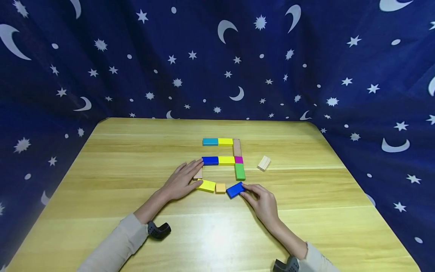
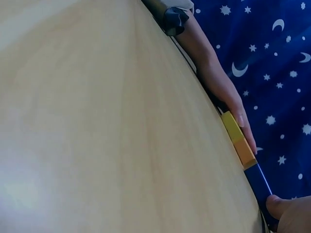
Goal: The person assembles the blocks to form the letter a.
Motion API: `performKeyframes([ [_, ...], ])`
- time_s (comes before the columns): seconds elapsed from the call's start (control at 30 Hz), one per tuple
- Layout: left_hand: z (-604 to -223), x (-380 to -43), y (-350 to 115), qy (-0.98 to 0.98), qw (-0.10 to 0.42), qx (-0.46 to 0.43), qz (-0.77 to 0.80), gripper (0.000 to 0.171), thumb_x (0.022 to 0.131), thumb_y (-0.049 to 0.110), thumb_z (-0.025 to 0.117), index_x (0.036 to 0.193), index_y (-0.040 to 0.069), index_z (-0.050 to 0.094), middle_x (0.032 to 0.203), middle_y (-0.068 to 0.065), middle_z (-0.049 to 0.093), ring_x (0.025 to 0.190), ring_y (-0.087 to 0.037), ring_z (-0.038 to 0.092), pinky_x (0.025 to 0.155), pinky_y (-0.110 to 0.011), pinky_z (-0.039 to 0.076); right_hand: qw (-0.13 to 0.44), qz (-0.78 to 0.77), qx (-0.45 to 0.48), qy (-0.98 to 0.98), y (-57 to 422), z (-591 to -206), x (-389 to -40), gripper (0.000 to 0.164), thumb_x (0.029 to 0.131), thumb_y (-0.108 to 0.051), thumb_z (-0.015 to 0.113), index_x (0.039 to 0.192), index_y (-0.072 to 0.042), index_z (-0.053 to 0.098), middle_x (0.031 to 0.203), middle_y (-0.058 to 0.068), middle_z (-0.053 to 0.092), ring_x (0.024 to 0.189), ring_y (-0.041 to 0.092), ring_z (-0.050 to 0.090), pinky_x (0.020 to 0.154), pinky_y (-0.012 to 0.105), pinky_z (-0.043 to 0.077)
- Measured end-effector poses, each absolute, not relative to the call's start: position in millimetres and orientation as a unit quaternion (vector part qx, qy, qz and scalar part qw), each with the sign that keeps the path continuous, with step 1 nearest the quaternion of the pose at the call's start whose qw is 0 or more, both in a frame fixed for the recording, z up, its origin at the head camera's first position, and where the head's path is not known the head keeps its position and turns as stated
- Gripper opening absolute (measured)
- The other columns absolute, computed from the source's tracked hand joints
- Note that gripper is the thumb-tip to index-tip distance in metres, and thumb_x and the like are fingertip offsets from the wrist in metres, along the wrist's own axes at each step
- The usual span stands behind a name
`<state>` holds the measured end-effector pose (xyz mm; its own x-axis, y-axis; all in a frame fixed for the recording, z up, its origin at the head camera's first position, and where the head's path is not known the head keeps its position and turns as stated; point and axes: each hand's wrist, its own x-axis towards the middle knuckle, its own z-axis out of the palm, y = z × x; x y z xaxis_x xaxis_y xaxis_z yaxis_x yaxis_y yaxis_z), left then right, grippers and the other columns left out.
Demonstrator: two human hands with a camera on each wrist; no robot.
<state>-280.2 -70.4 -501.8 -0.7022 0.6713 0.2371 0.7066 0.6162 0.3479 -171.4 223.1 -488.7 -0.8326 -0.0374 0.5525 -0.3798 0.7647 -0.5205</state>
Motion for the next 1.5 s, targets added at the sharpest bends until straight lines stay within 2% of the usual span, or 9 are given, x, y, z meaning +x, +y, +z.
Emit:
performKeyframes([
  [0.43, -500.2, -280.6, -70.6, -0.895, 0.048, -0.389, -0.214, 0.066, 0.096, 0.05, 0.036, 0.148, 0.012, 0.021, 0.152, 0.0, 0.017, 0.138, -0.024, 0.018, 0.11, -0.046, 0.012, 0.273, 0.322, 0.109, -0.9, 221.8, -491.0, -177.4, 0.024, 0.073, -0.015, 0.078, 0.097, -0.014, 0.074, 0.09, -0.004, 0.07, 0.082, 0.011, 0.065, 0.072, 0.03, 0.052],
  [1.5, -500.7, -280.0, -70.0, -0.895, 0.049, -0.386, -0.217, 0.067, 0.095, 0.053, 0.034, 0.148, 0.014, 0.02, 0.152, -0.001, 0.018, 0.138, -0.025, 0.018, 0.11, -0.047, 0.011, 0.275, 0.323, 0.1, -0.9, 219.9, -488.0, -179.6, 0.021, 0.075, -0.013, 0.077, 0.096, -0.013, 0.074, 0.089, -0.002, 0.07, 0.082, 0.011, 0.066, 0.072, 0.03, 0.053],
])
